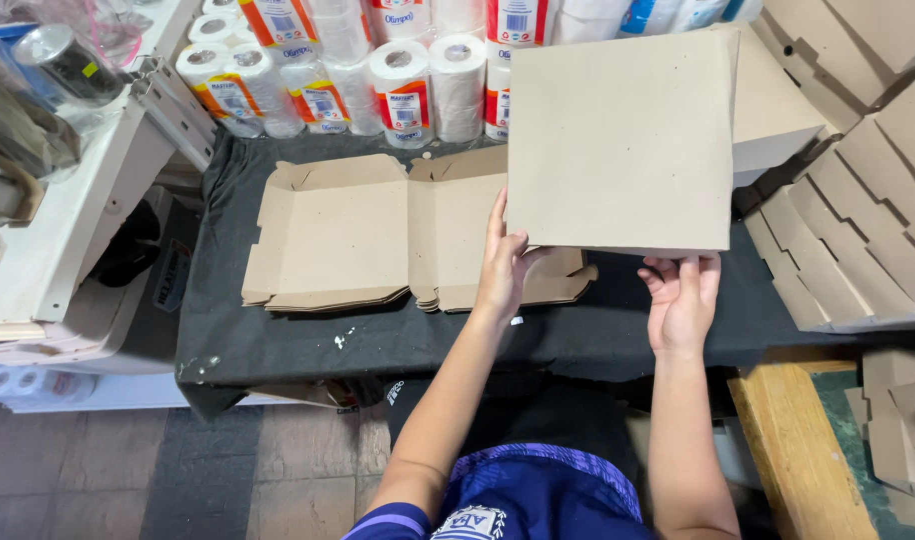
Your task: The person assembles flat cardboard boxes by folding the sides and tucking the flaps into slots to form a rectangular shape. They repeat this process for several boxes, stacking the finished ones on the table.
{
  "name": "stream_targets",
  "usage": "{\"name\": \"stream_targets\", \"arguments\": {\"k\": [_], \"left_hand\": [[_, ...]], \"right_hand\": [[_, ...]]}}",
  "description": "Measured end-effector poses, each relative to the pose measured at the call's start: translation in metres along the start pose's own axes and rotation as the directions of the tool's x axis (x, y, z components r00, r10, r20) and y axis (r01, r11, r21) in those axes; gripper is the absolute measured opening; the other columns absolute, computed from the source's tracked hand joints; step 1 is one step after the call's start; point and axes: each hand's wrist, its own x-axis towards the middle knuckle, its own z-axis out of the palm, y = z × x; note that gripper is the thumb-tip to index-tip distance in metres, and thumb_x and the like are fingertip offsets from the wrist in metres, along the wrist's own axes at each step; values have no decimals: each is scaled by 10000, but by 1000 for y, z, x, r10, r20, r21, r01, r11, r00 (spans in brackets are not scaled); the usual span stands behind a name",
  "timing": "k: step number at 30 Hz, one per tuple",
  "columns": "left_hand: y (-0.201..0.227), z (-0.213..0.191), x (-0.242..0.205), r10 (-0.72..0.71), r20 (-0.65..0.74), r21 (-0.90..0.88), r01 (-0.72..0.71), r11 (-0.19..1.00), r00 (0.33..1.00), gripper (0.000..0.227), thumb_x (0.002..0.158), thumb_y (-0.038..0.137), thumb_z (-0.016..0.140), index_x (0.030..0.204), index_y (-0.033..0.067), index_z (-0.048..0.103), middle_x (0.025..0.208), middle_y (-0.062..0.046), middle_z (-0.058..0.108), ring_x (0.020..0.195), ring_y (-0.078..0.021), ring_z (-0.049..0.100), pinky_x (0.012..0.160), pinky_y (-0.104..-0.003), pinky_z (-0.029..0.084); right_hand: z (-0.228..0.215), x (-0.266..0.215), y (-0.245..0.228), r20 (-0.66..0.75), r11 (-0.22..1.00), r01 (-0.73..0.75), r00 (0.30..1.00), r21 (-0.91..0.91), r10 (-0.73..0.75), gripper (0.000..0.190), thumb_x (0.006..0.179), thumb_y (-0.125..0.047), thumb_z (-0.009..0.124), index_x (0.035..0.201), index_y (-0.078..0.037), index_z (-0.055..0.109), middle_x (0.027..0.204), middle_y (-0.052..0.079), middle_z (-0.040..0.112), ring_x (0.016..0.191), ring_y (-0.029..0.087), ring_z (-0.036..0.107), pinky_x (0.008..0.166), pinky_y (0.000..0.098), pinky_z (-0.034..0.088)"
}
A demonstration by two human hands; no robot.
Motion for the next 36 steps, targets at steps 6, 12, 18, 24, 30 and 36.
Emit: {"name": "stream_targets", "arguments": {"k": [6, 12, 18, 24, 30, 36], "left_hand": [[-51, 18, 36, -49, 43, -110, 54, 993, 998, 775, 962, 194, 549, 1658, 203, 208, 1318, -147, 432, 1163, -336, 601, 972, -507, 549], [-45, 65, 51, -75, 23, -136, 78, 988, 997, 790, 989, 223, 556, 1662, 250, 143, 1522, -310, 239, 1375, -511, 384, 1101, -597, 419], [-72, 85, 84, -98, 5, -91, 99, 991, 995, 850, 992, 282, 602, 1664, 249, 83, 1553, -348, 134, 1353, -485, 392, 1120, -535, 417], [-79, 98, 95, -122, 77, 105, 114, 988, 990, 872, 978, 373, 633, 1652, 241, 98, 1560, -457, -30, 1465, -575, 232, 1141, -595, 360], [-121, 71, 127, -92, 99, 464, 36, 885, 991, 619, 1038, 337, 563, 1611, 253, 343, 1508, -220, 360, 1404, -380, 468, 1066, -477, 514], [-129, 60, 144, -118, 154, 560, 11, 829, 981, 667, 1000, 202, 600, 1607, 310, 347, 1491, -222, 434, 1377, -358, 531, 1120, -488, 486]], "right_hand": [[-1, -2, -24, -7, 1000, 30, 1000, 1, -30, 480, 1099, -308, 445, 1544, -166, 334, 1421, 111, 569, 1093, 181, 702, 894, 247, 651], [-7, -6, -22, 1, 999, 11, 1000, -52, -11, 524, 1086, -310, 479, 1573, -196, 321, 1515, 188, 508, 1146, 209, 675, 921, 269, 615], [-23, -5, -13, 14, 1000, 9, 1000, -22, -9, 508, 1074, -271, 487, 1555, -198, 341, 1470, 240, 522, 1147, 254, 666, 916, 325, 612], [-29, -9, -14, 27, 999, -13, 1000, -35, 14, 538, 1052, -257, 508, 1553, -170, 333, 1410, 251, 551, 1141, 260, 656, 908, 335, 598], [-33, -10, -9, 55, 998, -45, 997, -31, 47, 556, 1036, -256, 524, 1553, -162, 340, 1373, 255, 564, 1141, 270, 649, 919, 357, 581], [-25, -15, -6, 105, 992, -106, 988, -69, 113, 577, 1013, -219, 538, 1550, -135, 344, 1323, 273, 579, 1124, 295, 649, 926, 383, 569]]}}
